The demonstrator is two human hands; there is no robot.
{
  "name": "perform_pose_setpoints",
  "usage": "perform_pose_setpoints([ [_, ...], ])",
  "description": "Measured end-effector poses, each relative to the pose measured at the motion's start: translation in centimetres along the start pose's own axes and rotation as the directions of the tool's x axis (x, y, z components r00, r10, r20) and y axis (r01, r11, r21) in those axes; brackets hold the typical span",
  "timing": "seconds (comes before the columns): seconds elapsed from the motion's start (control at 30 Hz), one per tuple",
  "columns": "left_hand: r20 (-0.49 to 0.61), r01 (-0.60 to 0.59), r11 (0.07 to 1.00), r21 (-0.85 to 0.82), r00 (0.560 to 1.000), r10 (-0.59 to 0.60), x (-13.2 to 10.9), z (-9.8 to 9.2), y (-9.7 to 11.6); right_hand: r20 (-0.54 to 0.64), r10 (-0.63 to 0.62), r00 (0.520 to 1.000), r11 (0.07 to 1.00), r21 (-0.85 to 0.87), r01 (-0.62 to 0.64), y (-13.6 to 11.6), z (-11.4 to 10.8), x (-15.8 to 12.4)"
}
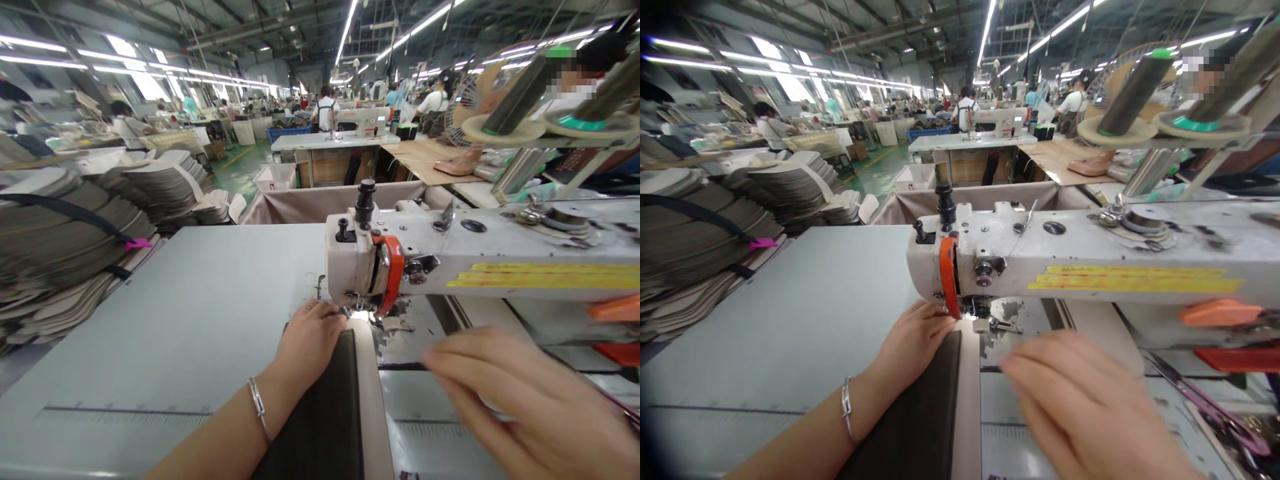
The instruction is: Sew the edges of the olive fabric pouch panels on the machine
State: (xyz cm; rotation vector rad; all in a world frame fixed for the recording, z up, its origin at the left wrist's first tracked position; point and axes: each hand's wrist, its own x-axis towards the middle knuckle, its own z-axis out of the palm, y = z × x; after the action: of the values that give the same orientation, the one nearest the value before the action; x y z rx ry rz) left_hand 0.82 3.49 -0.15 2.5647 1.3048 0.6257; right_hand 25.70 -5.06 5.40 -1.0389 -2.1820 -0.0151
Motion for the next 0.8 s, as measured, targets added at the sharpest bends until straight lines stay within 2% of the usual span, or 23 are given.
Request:
perform_pose_setpoints([
  [0.1,-0.048,0.154,0.984,-0.09,0.986,-0.158,0.6,-0.1,-0.7,0.246,0.031,0.969,0.991,0.122,-0.063,0.4,4.6,1.0],
  [0.13,-0.062,0.221,0.963,-0.154,0.971,-0.232,0.8,-0.2,-1.1,0.276,0.052,0.96,0.99,0.112,-0.086,0.6,6.0,1.1],
  [0.23,-0.079,0.388,0.87,-0.303,0.9,-0.429,1.5,-0.7,-3.0,0.292,0.081,0.953,0.992,0.066,-0.104,1.4,8.7,0.7],
  [0.33,-0.07,0.422,0.842,-0.336,0.88,-0.469,1.4,-1.6,-4.3,0.293,0.085,0.952,0.993,0.049,-0.103,1.8,9.3,0.2],
  [0.43,-0.018,0.333,0.829,-0.449,0.924,-0.381,0.6,-2.7,-4.0,0.295,0.104,0.95,0.993,0.02,-0.115,1.8,9.4,0.0],
  [0.47,0.03,0.3,0.791,-0.533,0.941,-0.336,0.2,-3.0,-3.5,0.295,0.114,0.949,0.993,0.008,-0.121,1.7,9.5,0.1],
  [0.53,0.16,0.276,0.643,-0.714,0.959,-0.233,-0.4,-3.5,-2.4,0.3,0.132,0.945,0.991,-0.016,-0.133,1.6,9.8,0.3],
  [0.63,0.327,0.327,0.433,-0.84,0.942,-0.076,-0.9,-3.8,-1.0,0.318,0.157,0.935,0.988,-0.049,-0.149,1.5,10.2,0.8],
  [0.73,0.416,0.387,0.301,-0.872,0.909,0.036,-1.0,-3.5,-0.7,0.336,0.179,0.925,0.984,-0.084,-0.159,1.4,10.3,1.0],
  [0.8,0.456,0.435,0.207,-0.877,0.888,0.067,-1.0,-3.2,-0.9,0.338,0.184,0.923,0.982,-0.099,-0.159,1.3,10.2,0.9],
])
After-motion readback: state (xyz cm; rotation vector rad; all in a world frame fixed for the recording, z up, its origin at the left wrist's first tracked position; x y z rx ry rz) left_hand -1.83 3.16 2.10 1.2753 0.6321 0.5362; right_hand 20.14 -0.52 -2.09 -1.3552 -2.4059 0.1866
